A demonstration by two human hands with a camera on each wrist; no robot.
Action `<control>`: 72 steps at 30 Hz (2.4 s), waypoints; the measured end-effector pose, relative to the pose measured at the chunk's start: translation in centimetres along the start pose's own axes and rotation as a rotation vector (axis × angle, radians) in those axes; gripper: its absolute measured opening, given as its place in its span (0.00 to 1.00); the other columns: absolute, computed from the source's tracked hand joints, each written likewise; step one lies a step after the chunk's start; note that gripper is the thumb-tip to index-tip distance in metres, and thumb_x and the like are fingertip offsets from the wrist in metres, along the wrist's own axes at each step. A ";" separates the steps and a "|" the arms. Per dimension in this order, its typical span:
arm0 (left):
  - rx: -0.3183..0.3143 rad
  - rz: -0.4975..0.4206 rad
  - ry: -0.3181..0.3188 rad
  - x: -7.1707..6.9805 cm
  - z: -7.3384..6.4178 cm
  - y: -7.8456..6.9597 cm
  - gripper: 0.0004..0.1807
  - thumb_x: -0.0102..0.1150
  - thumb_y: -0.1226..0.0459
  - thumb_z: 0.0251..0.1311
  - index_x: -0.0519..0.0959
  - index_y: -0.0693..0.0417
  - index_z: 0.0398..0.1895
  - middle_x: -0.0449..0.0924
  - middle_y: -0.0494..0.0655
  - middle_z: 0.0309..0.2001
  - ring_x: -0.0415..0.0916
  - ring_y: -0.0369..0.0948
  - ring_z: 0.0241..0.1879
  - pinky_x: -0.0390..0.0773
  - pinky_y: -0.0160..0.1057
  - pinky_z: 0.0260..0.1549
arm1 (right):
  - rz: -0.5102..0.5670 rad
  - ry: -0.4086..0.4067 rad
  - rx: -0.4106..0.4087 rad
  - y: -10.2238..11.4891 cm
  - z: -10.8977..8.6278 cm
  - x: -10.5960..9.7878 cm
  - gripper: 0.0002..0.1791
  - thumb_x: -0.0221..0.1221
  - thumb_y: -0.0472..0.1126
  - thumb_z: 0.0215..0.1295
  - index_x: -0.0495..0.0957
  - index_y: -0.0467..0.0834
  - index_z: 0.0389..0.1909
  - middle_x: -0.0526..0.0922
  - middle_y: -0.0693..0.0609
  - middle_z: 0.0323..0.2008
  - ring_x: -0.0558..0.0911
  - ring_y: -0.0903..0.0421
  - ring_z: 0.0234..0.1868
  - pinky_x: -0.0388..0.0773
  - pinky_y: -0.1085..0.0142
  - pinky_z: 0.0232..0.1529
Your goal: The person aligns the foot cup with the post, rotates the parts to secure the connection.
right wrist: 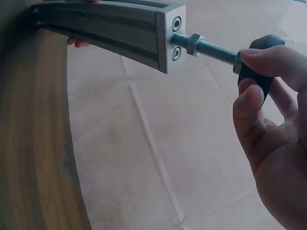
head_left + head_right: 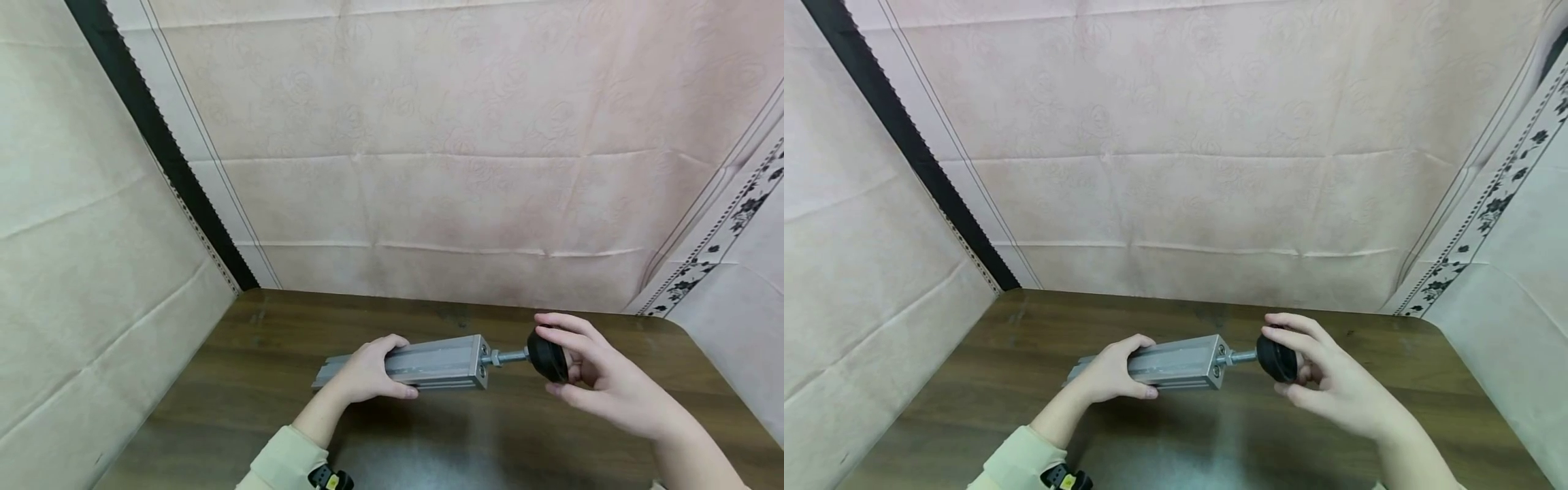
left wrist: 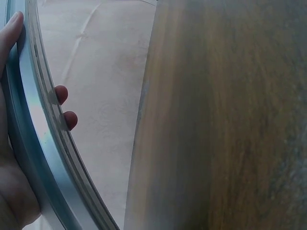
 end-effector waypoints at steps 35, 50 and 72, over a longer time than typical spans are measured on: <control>0.000 0.051 -0.028 0.4 0.2 0.0 0.41 0.71 0.39 0.34 0.72 0.44 0.54 0.75 0.38 0.48 0.71 0.38 0.43 0.71 0.45 0.42 | -0.174 -0.334 0.659 -2.2 -1.3 -0.5 0.29 0.66 0.38 0.56 0.67 0.50 0.58 0.70 0.46 0.45 0.73 0.56 0.15 0.69 0.61 0.10; -0.002 0.074 -0.032 0.5 0.3 -0.1 0.41 0.71 0.39 0.33 0.72 0.43 0.54 0.75 0.38 0.48 0.70 0.39 0.43 0.70 0.45 0.43 | -0.168 -0.272 0.843 -1.7 -1.2 -0.4 0.30 0.62 0.51 0.60 0.62 0.47 0.60 0.67 0.43 0.48 0.71 0.54 0.13 0.71 0.61 0.15; -0.008 0.008 -0.007 0.4 0.2 0.1 0.41 0.71 0.41 0.35 0.72 0.45 0.55 0.74 0.39 0.49 0.71 0.39 0.43 0.71 0.45 0.43 | -0.320 -0.061 0.027 -0.4 -0.1 -1.3 0.42 0.75 0.29 0.33 0.73 0.39 0.57 0.65 0.48 0.56 0.70 0.66 0.30 0.68 0.76 0.29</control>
Point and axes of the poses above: each hand's wrist, its own z-axis towards the middle knuckle, its own x-axis out of the palm, y = z × x, the point moved 8 cm from there along z, towards the middle knuckle
